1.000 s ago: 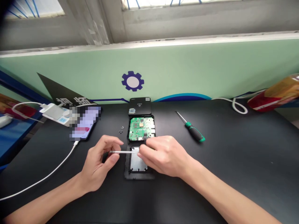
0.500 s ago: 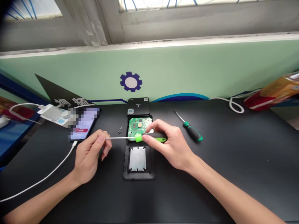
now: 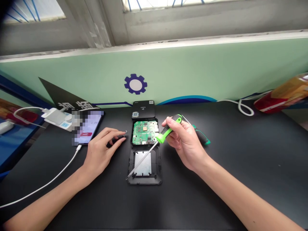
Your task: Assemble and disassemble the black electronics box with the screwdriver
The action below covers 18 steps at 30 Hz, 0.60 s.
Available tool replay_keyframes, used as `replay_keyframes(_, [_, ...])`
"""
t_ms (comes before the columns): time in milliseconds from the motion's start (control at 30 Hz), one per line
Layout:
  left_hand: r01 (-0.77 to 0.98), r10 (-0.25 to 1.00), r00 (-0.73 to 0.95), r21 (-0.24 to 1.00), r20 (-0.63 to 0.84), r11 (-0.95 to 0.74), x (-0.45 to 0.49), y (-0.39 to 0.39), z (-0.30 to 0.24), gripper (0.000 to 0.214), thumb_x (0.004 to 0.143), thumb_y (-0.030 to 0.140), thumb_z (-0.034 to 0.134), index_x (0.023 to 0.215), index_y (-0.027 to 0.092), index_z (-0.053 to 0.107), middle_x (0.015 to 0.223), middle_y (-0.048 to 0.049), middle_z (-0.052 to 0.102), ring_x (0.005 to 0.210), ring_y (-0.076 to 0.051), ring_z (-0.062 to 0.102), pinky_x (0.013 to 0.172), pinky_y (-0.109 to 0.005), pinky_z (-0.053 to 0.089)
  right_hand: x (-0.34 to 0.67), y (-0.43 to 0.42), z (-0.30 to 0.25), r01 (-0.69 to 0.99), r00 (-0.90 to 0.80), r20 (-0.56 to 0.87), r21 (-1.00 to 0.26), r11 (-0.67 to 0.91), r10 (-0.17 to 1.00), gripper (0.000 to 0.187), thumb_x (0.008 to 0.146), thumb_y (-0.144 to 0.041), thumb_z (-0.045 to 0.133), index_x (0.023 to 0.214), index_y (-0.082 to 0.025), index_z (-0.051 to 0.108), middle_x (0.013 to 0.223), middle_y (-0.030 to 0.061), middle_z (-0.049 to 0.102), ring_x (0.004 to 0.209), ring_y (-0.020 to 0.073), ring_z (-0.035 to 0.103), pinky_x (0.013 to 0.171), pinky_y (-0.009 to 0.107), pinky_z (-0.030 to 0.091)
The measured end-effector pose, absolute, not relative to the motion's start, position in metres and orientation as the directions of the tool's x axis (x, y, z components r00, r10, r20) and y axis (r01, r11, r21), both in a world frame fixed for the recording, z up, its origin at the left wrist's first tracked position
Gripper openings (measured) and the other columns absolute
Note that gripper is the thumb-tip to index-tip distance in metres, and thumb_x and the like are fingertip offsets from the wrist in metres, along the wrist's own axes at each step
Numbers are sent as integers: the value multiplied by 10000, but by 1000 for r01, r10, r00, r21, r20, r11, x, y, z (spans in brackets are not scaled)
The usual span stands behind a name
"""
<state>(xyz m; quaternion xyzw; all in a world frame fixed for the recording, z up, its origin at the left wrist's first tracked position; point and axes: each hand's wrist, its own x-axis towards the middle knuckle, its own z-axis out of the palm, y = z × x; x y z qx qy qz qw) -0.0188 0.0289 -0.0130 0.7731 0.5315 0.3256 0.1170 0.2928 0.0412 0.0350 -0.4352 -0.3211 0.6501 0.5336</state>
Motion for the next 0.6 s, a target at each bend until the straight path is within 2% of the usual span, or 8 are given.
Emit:
replay_keyframes(233, [743, 901, 253, 525, 352, -414, -20, 31, -14, 198, 1182, 282, 639, 1270, 236, 810, 1259, -93, 741, 955, -213, 699, 1009, -384, 605, 292, 37, 39, -408, -111, -195, -885, -224, 974, 382, 885, -562, 992, 899, -213, 838, 616, -62, 373, 552, 91, 218, 497, 245, 158])
replay_keyframes(400, [728, 906, 252, 550, 340, -409, -21, 35, -14, 181, 1169, 280, 669, 1260, 235, 819, 1227, -83, 749, 953, -210, 697, 952, -349, 595, 295, 34, 40, -382, -111, -201, -896, -229, 973, 394, 874, -607, 979, 869, -240, 839, 588, -66, 294, 564, 129, 219, 516, 273, 167])
replay_keyframes(600, [736, 896, 291, 520, 335, -433, -19, 36, -14, 206, 1181, 272, 627, 1250, 228, 816, 1233, -90, 747, 1009, -225, 727, 940, -354, 581, 296, 34, 40, -387, -132, -220, -886, -255, 966, 426, 855, -630, 992, 879, -236, 832, 625, -57, 332, 573, 116, 226, 517, 262, 149])
